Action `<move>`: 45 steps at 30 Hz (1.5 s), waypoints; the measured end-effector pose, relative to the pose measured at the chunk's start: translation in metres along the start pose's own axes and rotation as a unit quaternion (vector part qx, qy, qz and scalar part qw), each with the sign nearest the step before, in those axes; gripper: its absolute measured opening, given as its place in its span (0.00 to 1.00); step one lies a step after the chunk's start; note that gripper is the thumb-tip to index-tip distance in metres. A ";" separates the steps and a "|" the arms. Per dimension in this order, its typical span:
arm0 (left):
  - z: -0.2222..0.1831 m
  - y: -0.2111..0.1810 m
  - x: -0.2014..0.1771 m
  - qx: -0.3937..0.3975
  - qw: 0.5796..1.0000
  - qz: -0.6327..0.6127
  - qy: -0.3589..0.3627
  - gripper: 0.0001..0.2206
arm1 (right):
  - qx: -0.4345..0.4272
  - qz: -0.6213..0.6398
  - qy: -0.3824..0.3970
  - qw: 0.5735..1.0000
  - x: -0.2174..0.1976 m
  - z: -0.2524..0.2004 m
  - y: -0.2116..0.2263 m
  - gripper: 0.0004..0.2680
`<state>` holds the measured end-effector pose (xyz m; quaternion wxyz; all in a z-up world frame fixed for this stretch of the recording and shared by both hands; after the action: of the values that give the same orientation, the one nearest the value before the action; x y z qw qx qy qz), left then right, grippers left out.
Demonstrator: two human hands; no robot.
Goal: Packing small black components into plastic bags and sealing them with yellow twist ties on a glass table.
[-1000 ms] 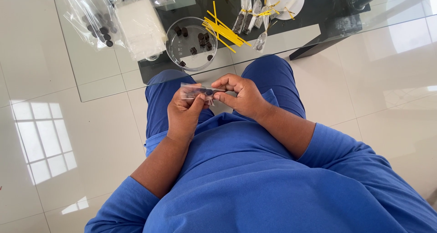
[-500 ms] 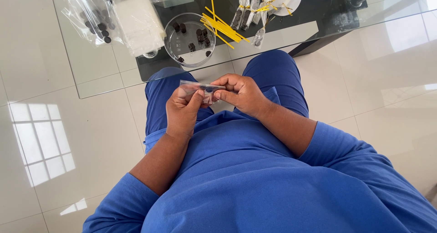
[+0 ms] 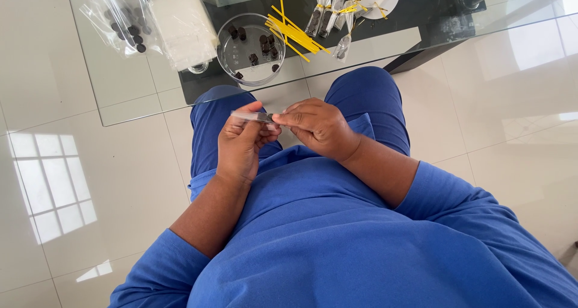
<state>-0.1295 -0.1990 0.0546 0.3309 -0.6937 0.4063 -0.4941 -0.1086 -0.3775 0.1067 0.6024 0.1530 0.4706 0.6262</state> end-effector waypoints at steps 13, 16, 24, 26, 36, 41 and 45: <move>0.010 0.020 -0.006 -0.056 0.997 -0.060 -0.004 0.14 | -0.040 -0.098 0.038 0.994 -0.004 -0.007 -0.011 0.10; 0.009 0.014 0.000 -0.043 0.998 -0.017 -0.035 0.13 | 0.100 0.108 0.003 0.989 -0.004 -0.016 -0.026 0.12; 0.005 0.010 0.017 0.002 0.996 0.088 -0.004 0.18 | 0.269 0.217 -0.009 0.938 0.002 -0.036 -0.060 0.09; 0.009 0.017 0.013 -0.031 0.999 0.031 -0.016 0.15 | 0.262 0.210 -0.007 0.942 0.001 -0.029 -0.054 0.09; 0.013 0.009 0.007 0.044 0.989 0.140 -0.025 0.03 | 0.235 0.144 -0.011 0.961 0.000 -0.016 -0.048 0.10; 0.009 0.010 0.009 0.096 0.971 0.218 0.031 0.02 | 0.202 0.134 -0.016 0.970 -0.002 -0.014 -0.045 0.09; 0.012 0.019 0.002 0.149 0.937 0.308 0.062 0.04 | 0.183 0.133 -0.001 0.974 -0.002 -0.012 -0.039 0.07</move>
<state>-0.1221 -0.2085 0.0356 0.5408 -0.4451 0.5417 -0.4647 -0.0933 -0.3905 0.0713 0.4760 0.3220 0.5522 0.6040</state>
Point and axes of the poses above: each hand's wrist, its own z-axis towards the middle knuckle, its own x-axis out of the palm, y = z × x, the point moved 2 cm from there along z, towards the middle knuckle, and after that the axes turned 5 degrees about z, right-handed, at the moved point
